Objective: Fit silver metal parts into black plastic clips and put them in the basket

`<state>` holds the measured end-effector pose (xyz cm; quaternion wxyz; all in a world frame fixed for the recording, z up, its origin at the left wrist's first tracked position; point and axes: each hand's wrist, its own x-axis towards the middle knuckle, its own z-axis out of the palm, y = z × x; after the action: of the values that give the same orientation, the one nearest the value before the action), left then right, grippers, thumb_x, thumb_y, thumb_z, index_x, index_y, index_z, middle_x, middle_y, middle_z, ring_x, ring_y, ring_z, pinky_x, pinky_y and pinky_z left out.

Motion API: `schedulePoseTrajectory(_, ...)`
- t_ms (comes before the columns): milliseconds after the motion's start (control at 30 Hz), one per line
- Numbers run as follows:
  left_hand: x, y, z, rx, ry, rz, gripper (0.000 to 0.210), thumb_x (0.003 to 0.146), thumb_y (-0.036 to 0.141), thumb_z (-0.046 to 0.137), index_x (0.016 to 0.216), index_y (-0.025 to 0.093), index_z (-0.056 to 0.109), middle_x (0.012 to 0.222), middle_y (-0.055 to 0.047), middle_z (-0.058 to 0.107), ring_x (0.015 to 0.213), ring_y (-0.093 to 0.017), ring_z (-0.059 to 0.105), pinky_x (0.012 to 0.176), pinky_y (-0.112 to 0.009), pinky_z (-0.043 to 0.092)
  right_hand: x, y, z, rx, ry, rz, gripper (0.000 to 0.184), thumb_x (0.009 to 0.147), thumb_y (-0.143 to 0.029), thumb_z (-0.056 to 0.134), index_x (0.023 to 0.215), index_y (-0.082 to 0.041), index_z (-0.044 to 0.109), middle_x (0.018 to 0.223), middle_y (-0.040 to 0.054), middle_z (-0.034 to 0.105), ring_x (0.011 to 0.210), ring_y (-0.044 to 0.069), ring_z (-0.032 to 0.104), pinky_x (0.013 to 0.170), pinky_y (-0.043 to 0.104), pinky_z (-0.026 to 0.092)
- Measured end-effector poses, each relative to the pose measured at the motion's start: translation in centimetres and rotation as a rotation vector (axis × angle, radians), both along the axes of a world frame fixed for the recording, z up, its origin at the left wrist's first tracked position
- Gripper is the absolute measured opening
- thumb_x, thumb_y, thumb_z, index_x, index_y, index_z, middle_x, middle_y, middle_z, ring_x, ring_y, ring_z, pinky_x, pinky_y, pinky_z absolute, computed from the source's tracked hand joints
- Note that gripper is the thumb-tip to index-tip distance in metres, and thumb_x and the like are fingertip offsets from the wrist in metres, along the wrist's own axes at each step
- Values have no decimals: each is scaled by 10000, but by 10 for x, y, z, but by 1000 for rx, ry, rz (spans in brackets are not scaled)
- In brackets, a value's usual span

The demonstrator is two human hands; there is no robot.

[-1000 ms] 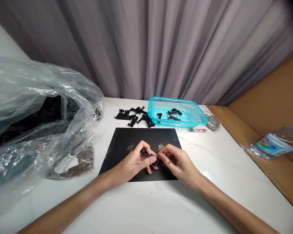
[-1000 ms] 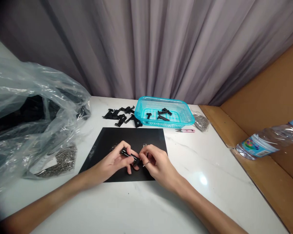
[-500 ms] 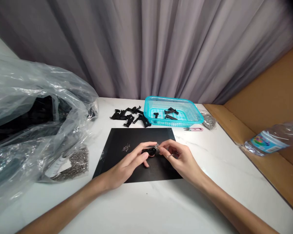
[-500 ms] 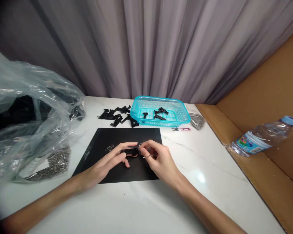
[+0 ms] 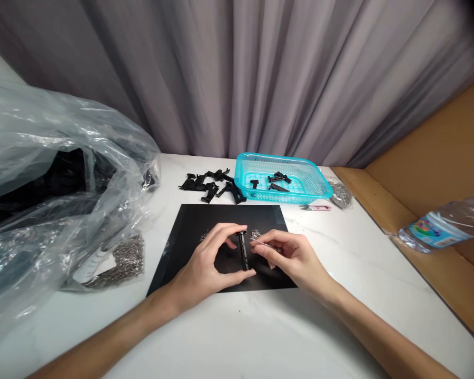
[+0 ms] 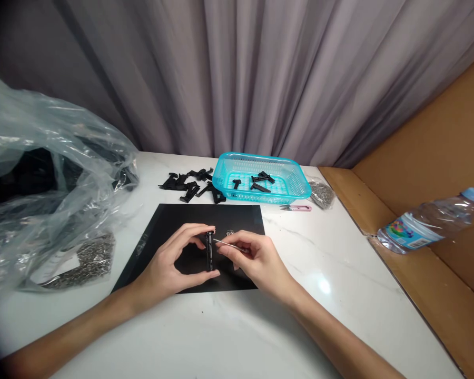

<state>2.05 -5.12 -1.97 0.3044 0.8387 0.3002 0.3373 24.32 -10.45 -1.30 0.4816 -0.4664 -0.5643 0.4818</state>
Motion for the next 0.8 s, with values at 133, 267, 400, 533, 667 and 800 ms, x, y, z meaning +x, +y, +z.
schedulePoseTrajectory(133, 0, 0, 0, 83, -5, 15, 690, 803, 386, 871, 1386, 309, 509, 1291, -75, 586, 1002, -212, 651, 925, -401, 611, 1, 0, -1, 44, -31, 30, 238, 951, -447, 712, 971, -216, 767, 886, 28, 717, 755, 149, 636, 688, 275, 522)
schedulePoseTrajectory(267, 1, 0, 0, 86, -7, 15, 684, 806, 399, 864, 1383, 298, 511, 1320, -91, 588, 1024, -228, 657, 943, -421, 607, 1, 1, -3, 143, -66, 17, 204, 958, -418, 710, 930, -224, 766, 963, 46, 683, 872, 175, 648, 805, 309, 541)
schedulePoseTrajectory(400, 2, -1, 1, 52, -19, 1, 674, 789, 421, 871, 1359, 278, 540, 1274, -90, 623, 1023, -241, 667, 923, -421, 613, 1, 1, -5, 128, -54, -13, 229, 937, -447, 728, 941, -224, 782, 962, 57, 713, 857, 186, 662, 773, 316, 556)
schedulePoseTrajectory(533, 4, -2, 5, 53, -21, -10, 671, 770, 414, 886, 1329, 265, 546, 1217, -77, 644, 1013, -238, 670, 922, -411, 608, 0, 1, -5, 64, 1, -71, 254, 878, -460, 789, 977, -226, 786, 961, 59, 760, 829, 192, 677, 733, 319, 566)
schedulePoseTrajectory(667, 4, -2, 6, 52, -16, -17, 666, 771, 403, 887, 1324, 259, 544, 1217, -75, 639, 1039, -238, 659, 932, -403, 599, 0, 1, -4, 49, 31, -65, 247, 873, -453, 793, 953, -221, 762, 925, 40, 758, 791, 170, 663, 731, 302, 552)
schedulePoseTrajectory(800, 4, -2, 3, 49, -25, -26, 666, 774, 396, 886, 1332, 266, 545, 1236, -74, 633, 1062, -239, 654, 939, -395, 594, 2, 2, -6, 57, 22, -29, 241, 915, -452, 751, 943, -214, 723, 894, 25, 717, 783, 156, 631, 726, 282, 521)
